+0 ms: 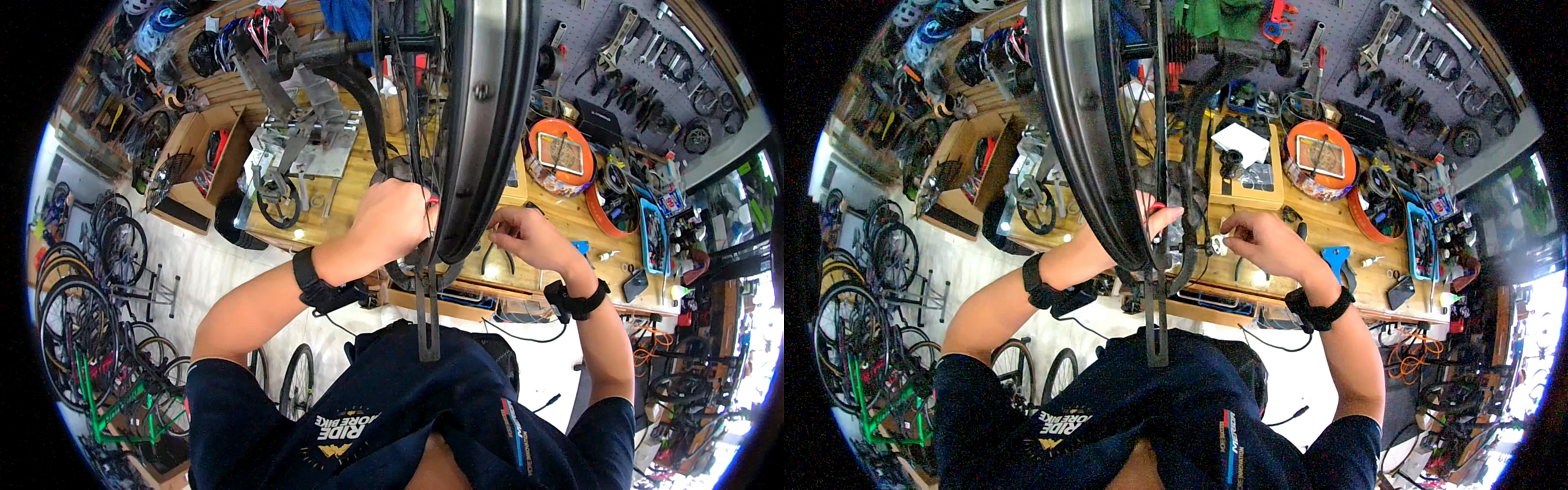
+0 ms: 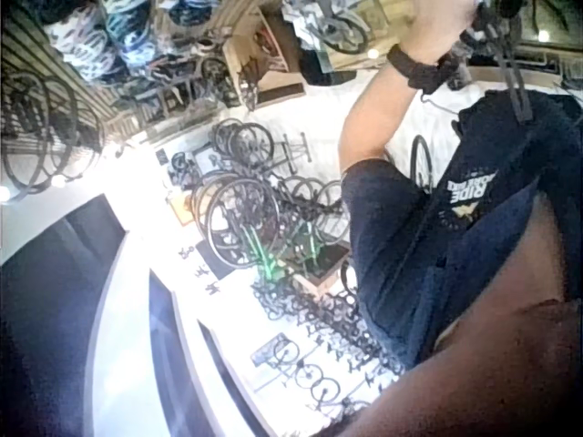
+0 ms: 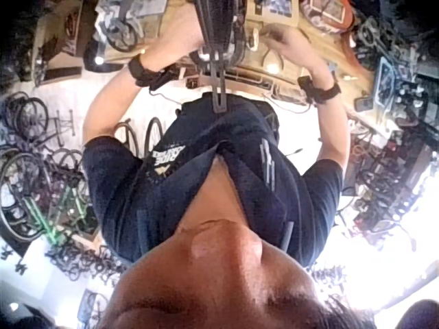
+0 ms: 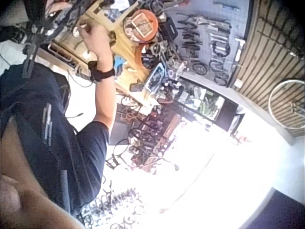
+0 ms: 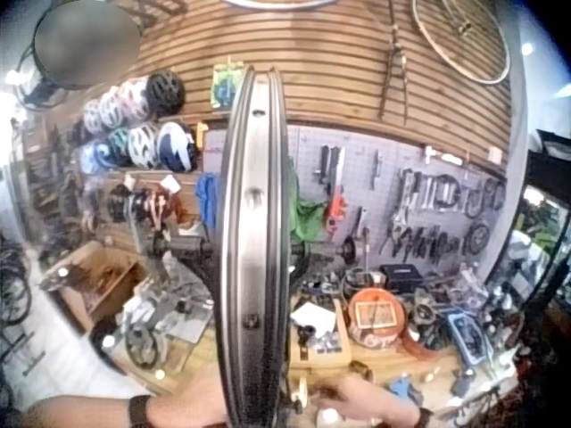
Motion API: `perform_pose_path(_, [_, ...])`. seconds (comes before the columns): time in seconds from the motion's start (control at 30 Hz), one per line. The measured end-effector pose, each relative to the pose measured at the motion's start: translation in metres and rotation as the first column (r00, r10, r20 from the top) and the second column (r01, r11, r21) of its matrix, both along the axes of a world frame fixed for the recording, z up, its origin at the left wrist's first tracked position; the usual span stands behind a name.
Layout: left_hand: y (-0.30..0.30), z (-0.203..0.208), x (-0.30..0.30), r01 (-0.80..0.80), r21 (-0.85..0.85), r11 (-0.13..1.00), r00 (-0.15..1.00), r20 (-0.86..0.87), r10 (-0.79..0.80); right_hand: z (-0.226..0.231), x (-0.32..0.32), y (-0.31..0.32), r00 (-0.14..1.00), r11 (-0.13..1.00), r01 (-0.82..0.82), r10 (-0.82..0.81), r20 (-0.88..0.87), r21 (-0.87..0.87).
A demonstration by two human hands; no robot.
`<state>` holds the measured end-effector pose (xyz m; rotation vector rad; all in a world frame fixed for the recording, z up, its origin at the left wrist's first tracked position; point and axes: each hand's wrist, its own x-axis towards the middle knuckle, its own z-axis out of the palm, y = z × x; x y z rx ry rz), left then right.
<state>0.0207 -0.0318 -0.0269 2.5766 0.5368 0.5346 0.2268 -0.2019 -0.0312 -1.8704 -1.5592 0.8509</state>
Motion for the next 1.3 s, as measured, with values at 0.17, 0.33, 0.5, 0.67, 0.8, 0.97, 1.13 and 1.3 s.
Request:
perform_pose_path(0.17, [0.014,-0.029,0.009,-0.039,-0.113,0.993,0.999,-0.035,0.036,0.0,-0.002,-0.003,0.999,0.998,-0.006,0.008,-0.038,0.055])
perform_pose_path(0.33, [0.023,-0.047,0.015,0.058,-0.041,0.997,0.995,0.081,-0.054,0.024,-0.014,0.007,0.998,0.999,-0.041,0.04,-0.045,-0.02])
perform_pose_path(0.5, [0.014,-0.02,0.014,0.226,-0.559,0.798,0.973,0.169,-0.158,0.018,-0.028,0.028,0.976,0.983,-0.123,0.145,-0.162,0.138])
perform_pose_path(0.67, [0.041,-0.026,-0.003,0.364,-0.905,0.22,0.895,0.275,-0.351,0.026,-0.033,0.035,0.95,0.977,-0.166,0.196,-0.245,0.135])
perform_pose_path(0.8, [0.04,-0.027,-0.008,0.425,-0.902,0.072,0.86,0.378,-0.342,0.033,-0.037,0.039,0.887,0.989,-0.094,0.135,-0.441,0.115])
perform_pose_path(0.97, [0.038,-0.021,-0.008,0.353,-0.935,-0.02,0.888,0.342,-0.306,0.037,-0.043,0.044,0.903,0.962,-0.061,0.167,-0.396,0.266])
perform_pose_path(1.13, [0.043,-0.018,-0.01,0.299,-0.945,-0.136,0.901,0.326,-0.286,0.021,-0.046,0.051,0.973,0.927,-0.031,0.114,-0.202,0.373])
perform_pose_path(1.3, [0.033,-0.004,-0.01,0.243,-0.968,0.063,0.945,0.221,-0.24,0.025,-0.066,0.052,0.967,0.96,0.14,-0.08,-0.241,0.242])
